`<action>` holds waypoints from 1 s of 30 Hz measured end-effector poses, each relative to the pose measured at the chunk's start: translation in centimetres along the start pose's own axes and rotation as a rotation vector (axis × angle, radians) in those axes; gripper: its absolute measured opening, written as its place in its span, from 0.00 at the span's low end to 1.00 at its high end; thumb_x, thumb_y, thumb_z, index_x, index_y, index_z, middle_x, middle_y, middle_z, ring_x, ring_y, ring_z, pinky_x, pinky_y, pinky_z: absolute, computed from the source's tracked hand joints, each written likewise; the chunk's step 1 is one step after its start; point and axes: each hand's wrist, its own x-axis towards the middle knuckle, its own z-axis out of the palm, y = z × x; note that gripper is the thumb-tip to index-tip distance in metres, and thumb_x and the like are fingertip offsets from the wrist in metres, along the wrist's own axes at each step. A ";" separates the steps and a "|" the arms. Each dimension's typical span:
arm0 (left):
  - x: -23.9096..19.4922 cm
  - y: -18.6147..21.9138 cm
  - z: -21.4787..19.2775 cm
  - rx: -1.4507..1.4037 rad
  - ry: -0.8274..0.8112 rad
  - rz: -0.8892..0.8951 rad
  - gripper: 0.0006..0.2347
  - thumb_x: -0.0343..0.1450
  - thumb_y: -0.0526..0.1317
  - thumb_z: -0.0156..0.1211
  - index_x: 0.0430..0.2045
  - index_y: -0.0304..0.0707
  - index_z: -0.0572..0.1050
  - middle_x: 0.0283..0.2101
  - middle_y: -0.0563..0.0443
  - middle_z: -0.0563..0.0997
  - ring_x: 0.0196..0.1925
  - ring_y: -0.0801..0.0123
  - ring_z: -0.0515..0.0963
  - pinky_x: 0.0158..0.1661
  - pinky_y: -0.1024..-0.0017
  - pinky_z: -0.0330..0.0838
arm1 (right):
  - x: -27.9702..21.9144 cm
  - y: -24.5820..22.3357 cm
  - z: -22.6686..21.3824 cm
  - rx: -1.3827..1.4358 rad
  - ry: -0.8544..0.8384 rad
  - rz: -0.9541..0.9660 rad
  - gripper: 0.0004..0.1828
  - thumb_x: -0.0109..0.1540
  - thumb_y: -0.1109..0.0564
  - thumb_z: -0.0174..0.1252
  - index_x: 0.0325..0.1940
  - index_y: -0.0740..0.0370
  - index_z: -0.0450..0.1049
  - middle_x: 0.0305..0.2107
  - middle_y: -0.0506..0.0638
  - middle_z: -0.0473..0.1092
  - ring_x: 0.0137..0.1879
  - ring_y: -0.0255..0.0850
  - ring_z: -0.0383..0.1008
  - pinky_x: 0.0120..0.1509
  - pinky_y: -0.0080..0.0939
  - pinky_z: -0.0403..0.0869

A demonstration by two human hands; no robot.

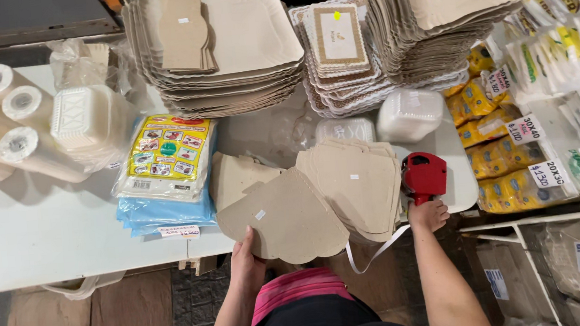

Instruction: The person applies price labels to a stack of cardboard container lids using a handheld labeling gun, handling them one at a time and moving them into a new stack.

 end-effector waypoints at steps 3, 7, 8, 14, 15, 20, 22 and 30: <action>0.4 0.1 -0.7 -0.026 0.019 0.023 0.14 0.76 0.42 0.67 0.43 0.32 0.70 0.42 0.38 0.82 0.44 0.52 0.85 0.50 0.46 0.80 | 0.3 -0.2 1.3 -0.034 0.046 -0.029 0.43 0.62 0.42 0.69 0.67 0.72 0.58 0.60 0.66 0.59 0.69 0.65 0.54 0.72 0.60 0.59; -1.5 1.3 0.8 -0.057 0.034 0.015 0.15 0.76 0.43 0.66 0.43 0.32 0.69 0.41 0.36 0.82 0.43 0.50 0.86 0.48 0.41 0.80 | 1.9 0.9 4.3 0.042 0.088 -0.060 0.29 0.69 0.52 0.59 0.66 0.71 0.58 0.62 0.66 0.57 0.67 0.66 0.53 0.70 0.64 0.57; -1.9 1.6 1.2 -0.060 0.035 0.015 0.15 0.76 0.43 0.67 0.43 0.32 0.69 0.41 0.34 0.82 0.43 0.49 0.85 0.48 0.39 0.80 | 2.5 1.5 5.3 0.071 0.073 -0.065 0.22 0.72 0.57 0.55 0.66 0.72 0.60 0.63 0.65 0.56 0.67 0.65 0.53 0.71 0.64 0.58; 0.5 0.3 0.7 0.053 0.048 -0.077 0.21 0.73 0.47 0.62 0.54 0.32 0.69 0.55 0.37 0.80 0.53 0.53 0.80 0.47 0.54 0.79 | -12.8 -7.2 -10.3 0.799 0.185 -0.484 0.21 0.69 0.57 0.62 0.64 0.64 0.68 0.67 0.61 0.57 0.69 0.51 0.61 0.67 0.48 0.72; 1.1 -0.4 1.0 0.059 0.051 -0.084 0.21 0.73 0.47 0.62 0.54 0.32 0.69 0.55 0.37 0.80 0.53 0.53 0.80 0.47 0.54 0.79 | -16.0 -8.4 -11.8 0.794 0.185 -0.476 0.21 0.69 0.57 0.62 0.64 0.64 0.68 0.67 0.61 0.57 0.69 0.51 0.61 0.67 0.48 0.72; 2.2 -1.0 3.2 -0.023 -0.174 -0.100 0.24 0.74 0.48 0.67 0.61 0.34 0.70 0.62 0.35 0.76 0.64 0.43 0.77 0.67 0.39 0.64 | -24.2 -10.6 -14.2 0.770 -0.699 -0.582 0.52 0.62 0.52 0.69 0.83 0.54 0.46 0.67 0.74 0.61 0.79 0.71 0.54 0.79 0.69 0.63; 3.9 -1.2 2.1 0.147 -0.330 0.087 0.28 0.76 0.55 0.57 0.67 0.37 0.67 0.65 0.39 0.75 0.68 0.50 0.73 0.69 0.45 0.64 | -24.0 -11.2 -14.2 0.942 -0.602 -0.474 0.45 0.63 0.56 0.67 0.81 0.58 0.52 0.65 0.70 0.63 0.76 0.64 0.59 0.78 0.63 0.64; 11.3 -2.5 -6.9 1.650 -0.260 0.868 0.40 0.64 0.44 0.76 0.73 0.44 0.62 0.74 0.41 0.65 0.77 0.42 0.61 0.72 0.46 0.61 | -16.9 -5.2 -6.7 0.886 -0.024 -0.460 0.23 0.69 0.60 0.62 0.70 0.56 0.73 0.63 0.58 0.65 0.71 0.52 0.63 0.78 0.59 0.60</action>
